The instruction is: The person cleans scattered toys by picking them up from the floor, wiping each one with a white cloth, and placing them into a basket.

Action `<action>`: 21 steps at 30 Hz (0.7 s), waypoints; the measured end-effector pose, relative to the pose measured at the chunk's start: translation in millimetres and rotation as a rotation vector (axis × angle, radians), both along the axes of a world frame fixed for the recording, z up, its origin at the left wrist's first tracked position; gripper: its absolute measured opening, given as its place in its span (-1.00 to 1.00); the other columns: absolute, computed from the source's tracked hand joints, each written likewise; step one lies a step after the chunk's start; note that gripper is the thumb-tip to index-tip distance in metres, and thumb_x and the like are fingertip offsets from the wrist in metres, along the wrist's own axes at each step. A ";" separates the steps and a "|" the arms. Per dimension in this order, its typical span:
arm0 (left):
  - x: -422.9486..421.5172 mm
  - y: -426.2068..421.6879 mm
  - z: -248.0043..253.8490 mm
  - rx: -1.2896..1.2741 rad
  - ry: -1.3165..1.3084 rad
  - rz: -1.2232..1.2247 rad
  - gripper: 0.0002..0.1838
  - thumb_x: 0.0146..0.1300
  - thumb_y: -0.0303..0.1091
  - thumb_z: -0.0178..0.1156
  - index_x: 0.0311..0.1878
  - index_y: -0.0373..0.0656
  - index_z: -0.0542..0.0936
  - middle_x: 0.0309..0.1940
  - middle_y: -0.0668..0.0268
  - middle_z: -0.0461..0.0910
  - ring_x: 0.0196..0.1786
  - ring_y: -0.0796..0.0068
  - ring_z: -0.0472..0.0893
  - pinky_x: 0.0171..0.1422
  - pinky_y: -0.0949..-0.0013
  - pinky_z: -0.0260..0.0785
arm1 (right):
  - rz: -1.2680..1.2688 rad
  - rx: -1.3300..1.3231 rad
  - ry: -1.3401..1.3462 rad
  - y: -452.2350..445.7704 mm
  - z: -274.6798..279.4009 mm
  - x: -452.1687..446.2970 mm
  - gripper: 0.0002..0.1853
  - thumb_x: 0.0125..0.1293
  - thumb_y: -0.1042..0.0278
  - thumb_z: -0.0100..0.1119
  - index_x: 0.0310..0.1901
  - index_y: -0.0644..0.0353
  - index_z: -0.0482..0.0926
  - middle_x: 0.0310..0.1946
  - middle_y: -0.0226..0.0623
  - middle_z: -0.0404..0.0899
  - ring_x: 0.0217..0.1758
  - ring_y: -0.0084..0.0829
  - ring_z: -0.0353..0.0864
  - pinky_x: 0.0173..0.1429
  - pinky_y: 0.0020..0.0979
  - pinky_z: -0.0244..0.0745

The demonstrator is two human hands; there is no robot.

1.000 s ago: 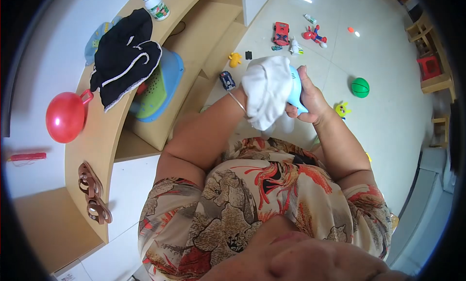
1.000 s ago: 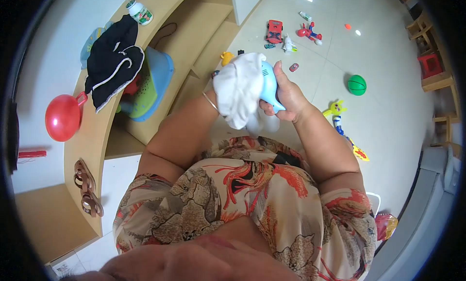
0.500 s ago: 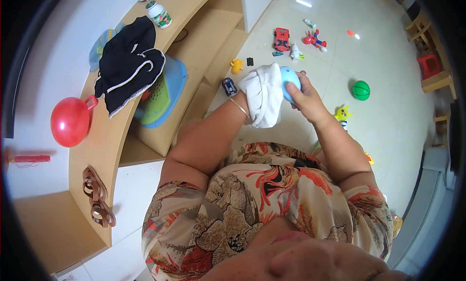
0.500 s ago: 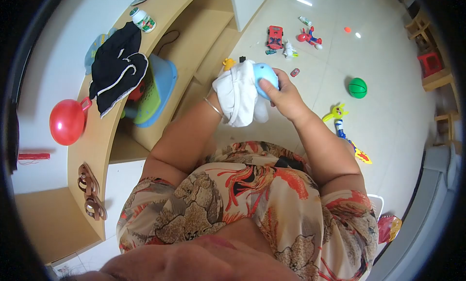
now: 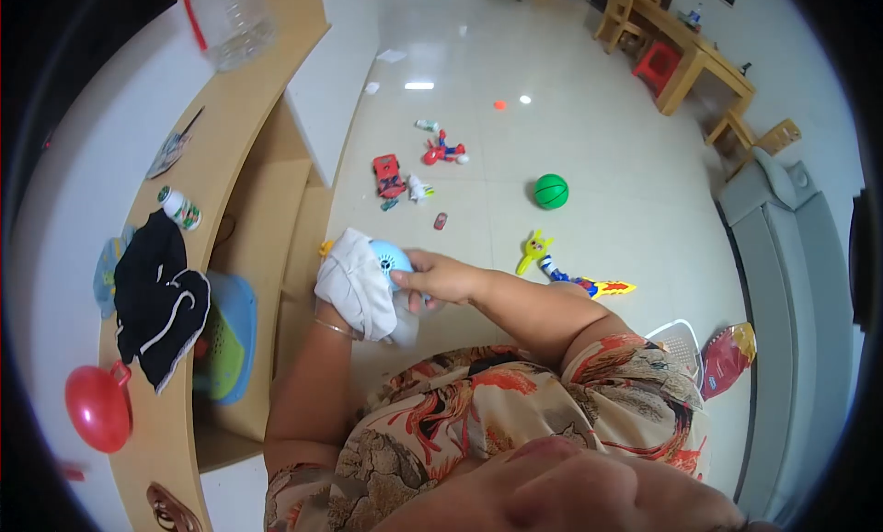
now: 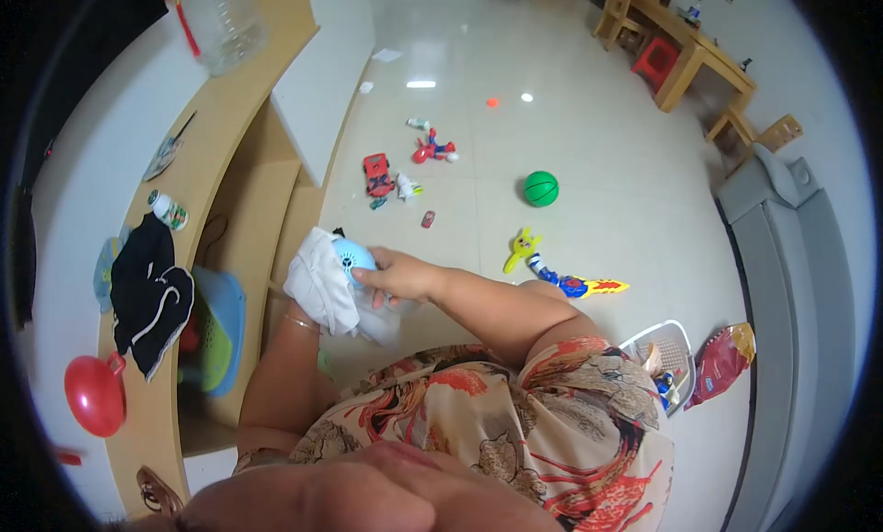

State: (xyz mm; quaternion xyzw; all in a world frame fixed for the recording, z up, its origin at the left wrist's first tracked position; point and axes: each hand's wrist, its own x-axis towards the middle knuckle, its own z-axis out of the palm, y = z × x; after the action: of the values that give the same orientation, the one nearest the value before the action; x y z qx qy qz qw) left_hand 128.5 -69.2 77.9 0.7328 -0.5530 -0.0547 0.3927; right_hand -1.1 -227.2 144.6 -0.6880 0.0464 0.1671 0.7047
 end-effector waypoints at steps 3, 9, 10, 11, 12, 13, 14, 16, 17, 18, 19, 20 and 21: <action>-0.1 -11.9 -25.2 -0.268 1.020 0.160 -0.67 -0.11 -0.01 0.15 -0.49 -0.10 0.53 -0.56 0.20 0.51 -0.42 0.25 0.51 -0.29 0.25 0.35 | 0.045 0.088 0.200 -3.8 -11.3 1.6 -0.55 0.30 -0.05 0.04 -0.04 0.19 0.34 -0.47 -0.40 0.42 -0.60 -0.65 0.36 -0.58 -0.60 0.24; -4.7 -17.4 11.4 -0.016 0.280 0.073 -0.69 -0.05 -0.03 0.11 -0.42 -0.09 0.51 -0.49 0.18 0.50 -0.39 0.22 0.50 -0.25 0.21 0.35 | 0.046 0.023 0.017 -9.0 -26.0 3.8 -0.62 0.27 0.18 0.08 -0.01 0.23 0.30 -0.49 -0.40 0.42 -0.62 -0.61 0.35 -0.55 -0.55 0.31; -7.9 -17.0 20.7 0.068 0.067 0.080 -0.69 -0.04 -0.04 0.11 -0.41 -0.09 0.51 -0.47 0.18 0.50 -0.38 0.22 0.49 -0.25 0.20 0.34 | 0.045 0.022 0.016 -6.7 -24.6 1.4 -0.62 0.27 0.18 0.08 -0.01 0.23 0.30 -0.49 -0.40 0.42 -0.62 -0.61 0.35 -0.55 -0.55 0.31; -12.1 -17.1 30.6 0.152 -0.131 0.096 -0.70 -0.03 -0.04 0.10 -0.39 -0.09 0.50 -0.46 0.17 0.50 -0.38 0.21 0.49 -0.24 0.19 0.34 | 0.007 -0.105 -0.026 -1.9 -16.6 -2.7 -0.59 0.25 0.24 0.07 0.04 0.26 0.26 -0.47 -0.36 0.44 -0.61 -0.58 0.38 -0.53 -0.52 0.35; -16.9 -17.9 41.0 0.233 -0.308 0.109 -0.70 -0.01 -0.05 0.09 -0.38 -0.09 0.50 -0.45 0.17 0.50 -0.37 0.21 0.49 -0.23 0.19 0.34 | -0.030 -0.232 -0.067 2.5 -9.0 -5.8 -0.54 0.22 0.29 0.06 0.10 0.29 0.23 -0.45 -0.32 0.46 -0.60 -0.56 0.40 -0.50 -0.49 0.39; -23.7 -18.6 52.3 0.344 -0.450 0.122 -0.70 0.00 -0.06 0.09 -0.36 -0.09 0.50 -0.43 0.16 0.50 -0.36 0.20 0.49 -0.23 0.18 0.34 | -0.027 -0.229 -0.065 6.4 -2.4 -7.5 -0.54 0.22 0.29 0.06 0.10 0.29 0.23 -0.45 -0.32 0.46 -0.60 -0.56 0.40 -0.50 -0.49 0.39; -28.9 -20.6 64.8 0.465 -0.538 0.119 -0.71 0.01 -0.06 0.08 -0.35 -0.09 0.49 -0.42 0.16 0.49 -0.36 0.20 0.49 -0.22 0.17 0.34 | -0.033 -0.309 -0.063 9.0 3.6 -8.5 -0.49 0.21 0.31 0.06 0.14 0.32 0.19 -0.38 -0.24 0.49 -0.51 -0.46 0.48 -0.39 -0.43 0.44; -34.9 -23.5 86.4 0.682 -0.669 0.081 -0.71 0.04 -0.07 0.07 -0.32 -0.09 0.48 -0.39 0.15 0.49 -0.34 0.19 0.48 -0.20 0.16 0.34 | -0.007 -0.363 -0.048 13.3 -0.4 -7.8 -0.44 0.20 0.33 0.06 0.18 0.36 0.14 -0.31 -0.15 0.52 -0.41 -0.37 0.56 -0.27 -0.37 0.50; -36.9 -25.0 94.4 0.729 -0.688 0.081 -0.72 0.05 -0.08 0.06 -0.31 -0.09 0.48 -0.38 0.15 0.49 -0.34 0.18 0.48 -0.20 0.15 0.34 | -0.063 -0.407 -0.123 14.8 -7.5 -7.0 -0.42 0.18 0.36 0.07 0.19 0.37 0.12 -0.24 -0.07 0.52 -0.28 -0.28 0.57 -0.15 -0.33 0.49; -42.8 -15.2 97.9 0.488 -0.631 0.150 -0.68 -0.06 -0.03 0.08 -0.36 -0.07 0.51 -0.35 0.09 0.50 -0.27 0.12 0.48 -0.16 0.10 0.30 | -0.115 -0.444 -0.199 16.6 -16.1 -4.8 -0.40 0.17 0.38 0.07 0.20 0.39 0.10 -0.17 0.01 0.52 -0.15 -0.19 0.58 -0.03 -0.29 0.48; -30.5 -14.0 66.8 0.149 -0.684 0.306 -0.71 -0.14 0.04 0.12 -0.56 0.03 0.57 -0.49 0.21 0.57 -0.39 0.24 0.54 -0.26 0.17 0.34 | -0.156 -0.457 -0.263 16.3 -27.5 -2.1 -0.38 0.17 0.39 0.09 0.21 0.39 0.09 -0.13 0.05 0.51 -0.06 -0.15 0.55 0.06 -0.28 0.43; -21.0 -10.5 49.8 0.369 -0.764 0.302 -0.64 -0.08 0.02 0.13 -0.33 -0.04 0.55 -0.31 0.16 0.53 -0.20 0.16 0.47 -0.04 0.15 0.28 | -0.197 -0.464 -0.324 16.3 -38.8 -0.4 -0.37 0.17 0.39 0.11 0.23 0.39 0.08 -0.08 0.09 0.50 0.03 -0.11 0.52 0.14 -0.27 0.38; -11.3 -7.2 32.9 0.583 -0.848 0.271 -0.52 -0.03 0.00 0.13 -0.10 -0.12 0.52 -0.12 0.11 0.49 -0.01 0.08 0.41 0.17 0.12 0.21 | -0.191 -0.403 -0.321 17.6 -37.5 -0.7 -0.37 0.19 0.37 0.12 0.23 0.37 0.08 -0.08 0.07 0.50 0.02 -0.13 0.52 0.13 -0.29 0.38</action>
State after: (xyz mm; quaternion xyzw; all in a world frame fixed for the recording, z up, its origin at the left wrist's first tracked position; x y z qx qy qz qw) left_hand 117.2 -76.3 110.8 0.8343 -0.5253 0.1462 -0.0820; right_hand -1.8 -209.6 107.1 -0.8247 0.0311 -0.0241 0.5643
